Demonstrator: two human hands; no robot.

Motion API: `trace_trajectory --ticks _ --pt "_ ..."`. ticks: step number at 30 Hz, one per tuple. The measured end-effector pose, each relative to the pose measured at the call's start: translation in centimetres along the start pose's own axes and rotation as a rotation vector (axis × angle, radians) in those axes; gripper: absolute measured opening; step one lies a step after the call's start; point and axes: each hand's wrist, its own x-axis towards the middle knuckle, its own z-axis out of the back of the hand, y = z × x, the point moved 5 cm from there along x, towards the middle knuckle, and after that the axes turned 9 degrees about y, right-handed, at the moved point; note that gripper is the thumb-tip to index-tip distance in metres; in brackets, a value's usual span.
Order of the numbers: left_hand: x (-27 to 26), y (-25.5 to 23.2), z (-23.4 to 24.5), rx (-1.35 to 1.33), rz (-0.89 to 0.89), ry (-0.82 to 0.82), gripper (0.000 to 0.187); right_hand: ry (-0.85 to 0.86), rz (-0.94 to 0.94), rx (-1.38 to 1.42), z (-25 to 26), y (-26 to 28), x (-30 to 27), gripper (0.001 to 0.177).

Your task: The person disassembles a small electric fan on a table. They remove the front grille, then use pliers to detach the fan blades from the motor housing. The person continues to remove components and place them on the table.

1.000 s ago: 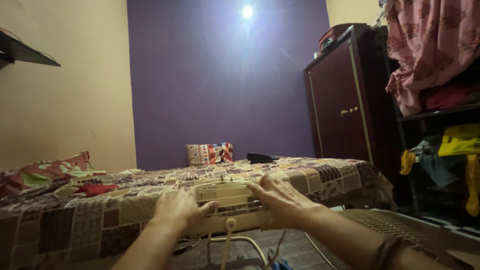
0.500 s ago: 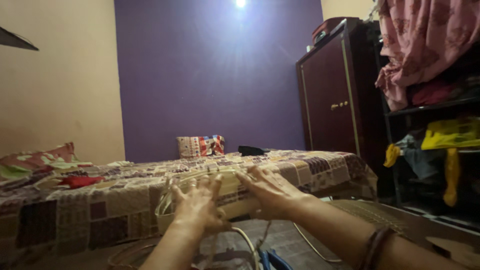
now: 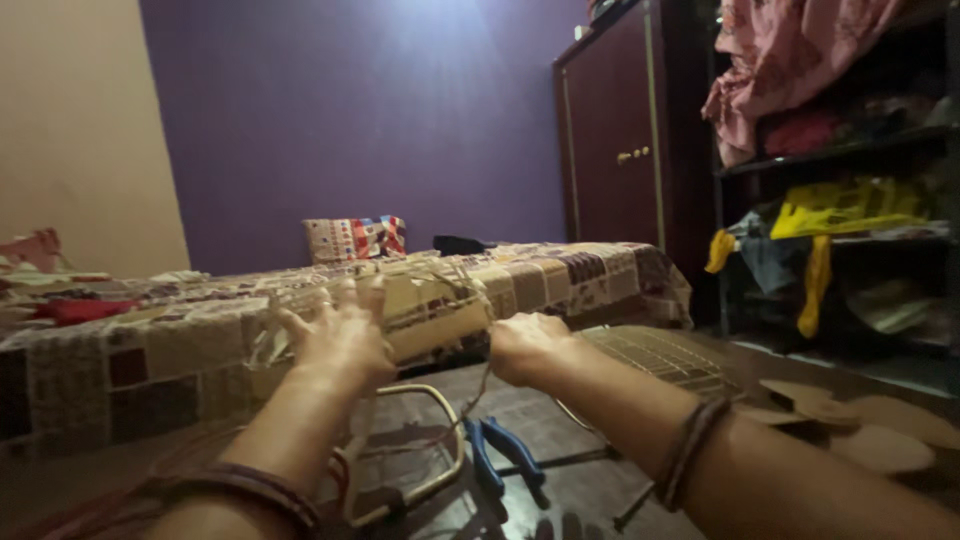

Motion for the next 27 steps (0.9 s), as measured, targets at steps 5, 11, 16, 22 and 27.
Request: trace_trajectory --ticks 5,11,16,22,27 --pt "0.7 0.0 -0.1 -0.001 0.006 -0.025 0.104 0.222 -0.043 -0.131 -3.7 0.5 0.1 0.036" --pt "1.0 0.3 -0.4 0.014 -0.004 -0.012 0.098 0.456 -0.069 -0.018 -7.6 2.6 -0.6 0.057" --pt "1.3 0.3 -0.8 0.0 -0.005 -0.01 0.101 0.445 -0.038 -0.002 -9.5 3.6 0.0 0.057" --pt "1.5 0.3 -1.0 0.081 0.011 0.0 0.099 0.396 -0.031 0.018 -9.8 3.8 0.2 0.058" --pt "1.6 0.2 -1.1 0.086 0.009 0.01 0.101 0.344 -0.084 0.104 -8.9 2.3 -0.8 0.056"
